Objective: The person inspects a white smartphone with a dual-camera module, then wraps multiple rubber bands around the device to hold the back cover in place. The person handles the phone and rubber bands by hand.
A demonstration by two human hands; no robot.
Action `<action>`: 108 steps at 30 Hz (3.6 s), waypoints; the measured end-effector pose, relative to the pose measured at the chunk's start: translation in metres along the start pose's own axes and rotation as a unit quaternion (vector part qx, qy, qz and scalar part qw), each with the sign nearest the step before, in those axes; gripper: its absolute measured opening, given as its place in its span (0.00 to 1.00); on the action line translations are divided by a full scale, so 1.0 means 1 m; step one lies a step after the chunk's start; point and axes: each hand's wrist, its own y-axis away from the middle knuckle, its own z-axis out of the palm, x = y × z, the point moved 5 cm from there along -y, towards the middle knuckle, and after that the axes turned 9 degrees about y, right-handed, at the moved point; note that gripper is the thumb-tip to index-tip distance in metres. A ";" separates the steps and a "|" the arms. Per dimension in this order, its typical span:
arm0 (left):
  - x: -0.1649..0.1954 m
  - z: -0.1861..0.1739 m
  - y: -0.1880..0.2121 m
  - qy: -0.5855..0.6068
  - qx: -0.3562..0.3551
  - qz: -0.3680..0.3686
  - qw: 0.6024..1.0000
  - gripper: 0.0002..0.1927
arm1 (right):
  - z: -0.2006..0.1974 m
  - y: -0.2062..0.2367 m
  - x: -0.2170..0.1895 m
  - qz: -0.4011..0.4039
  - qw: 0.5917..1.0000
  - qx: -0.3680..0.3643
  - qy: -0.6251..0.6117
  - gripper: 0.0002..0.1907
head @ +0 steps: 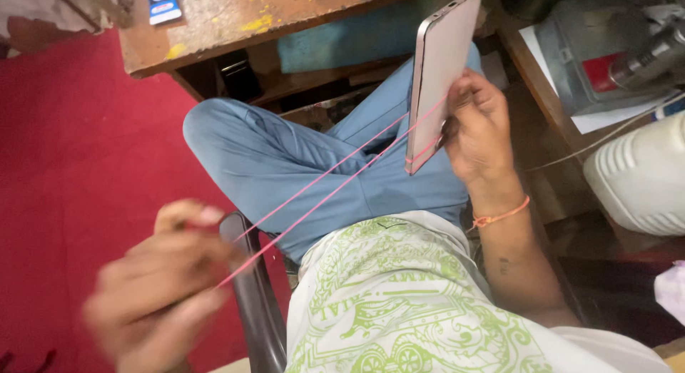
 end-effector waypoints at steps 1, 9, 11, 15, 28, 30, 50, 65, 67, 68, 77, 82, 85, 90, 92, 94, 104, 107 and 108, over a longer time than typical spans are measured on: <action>-0.001 -0.010 0.006 0.150 0.019 0.001 0.989 0.16 | 0.001 0.000 0.002 -0.006 1.000 -0.004 -0.013 0.25; -0.069 -0.017 0.042 0.634 -0.066 0.099 0.765 0.14 | 0.035 -0.007 0.009 -0.005 0.990 -0.021 -0.143 0.17; -0.069 -0.024 0.038 0.647 -0.045 0.115 0.753 0.17 | 0.040 -0.008 0.008 0.006 0.988 -0.042 -0.149 0.16; -0.066 -0.007 0.020 0.599 0.070 0.079 0.794 0.26 | 0.039 -0.011 -0.004 -0.095 0.993 -0.020 -0.073 0.21; -0.099 0.057 -0.060 0.155 0.051 -0.202 0.966 0.36 | 0.107 0.011 -0.076 -0.426 0.693 -0.155 0.561 0.13; -0.102 0.064 -0.065 0.061 0.053 -0.209 0.975 0.31 | 0.110 0.015 -0.081 -0.441 0.658 -0.161 0.588 0.12; -0.094 0.105 -0.052 -0.340 0.129 0.044 0.931 0.13 | 0.093 0.005 -0.057 -0.245 0.829 -0.056 0.500 0.14; -0.111 0.069 -0.021 0.030 0.029 -0.083 0.996 0.04 | 0.034 -0.044 -0.034 0.004 0.949 -0.215 0.228 0.18; -0.091 0.064 -0.019 -0.016 0.023 -0.014 1.000 0.03 | 0.034 -0.043 -0.034 0.003 0.949 -0.193 0.250 0.18; -0.083 0.063 -0.021 -0.040 0.018 0.022 0.999 0.03 | 0.034 -0.042 -0.036 0.000 0.949 -0.181 0.260 0.18; -0.119 0.089 -0.025 -0.013 0.223 -0.019 0.975 0.10 | 0.074 -0.017 -0.027 0.033 0.966 -0.204 0.156 0.22; -0.138 0.091 -0.021 0.154 0.156 -0.113 0.969 0.07 | 0.076 -0.011 -0.031 0.033 0.974 -0.178 0.138 0.21; -0.140 0.088 -0.019 0.175 0.125 -0.106 0.971 0.06 | 0.077 -0.008 -0.030 0.037 0.974 -0.177 0.136 0.21; -0.152 0.083 -0.018 0.217 0.073 -0.172 0.958 0.05 | 0.077 -0.007 -0.028 0.043 0.972 -0.184 0.142 0.22; -0.154 0.081 -0.020 0.208 0.049 -0.180 0.960 0.06 | 0.077 -0.006 -0.026 0.047 0.968 -0.194 0.151 0.22; -0.155 0.080 -0.020 0.205 0.032 -0.205 0.956 0.06 | 0.078 -0.006 -0.023 0.059 0.965 -0.211 0.141 0.23; -0.133 0.074 -0.030 0.109 -0.017 -0.128 0.986 0.07 | 0.083 -0.003 -0.002 0.137 0.954 -0.254 0.074 0.24; -0.132 0.075 -0.031 0.104 -0.005 -0.130 0.986 0.07 | 0.081 -0.004 0.001 0.143 0.951 -0.256 0.096 0.24; -0.131 0.076 -0.032 0.101 -0.001 -0.118 0.988 0.07 | 0.081 -0.004 0.002 0.146 0.952 -0.255 0.088 0.24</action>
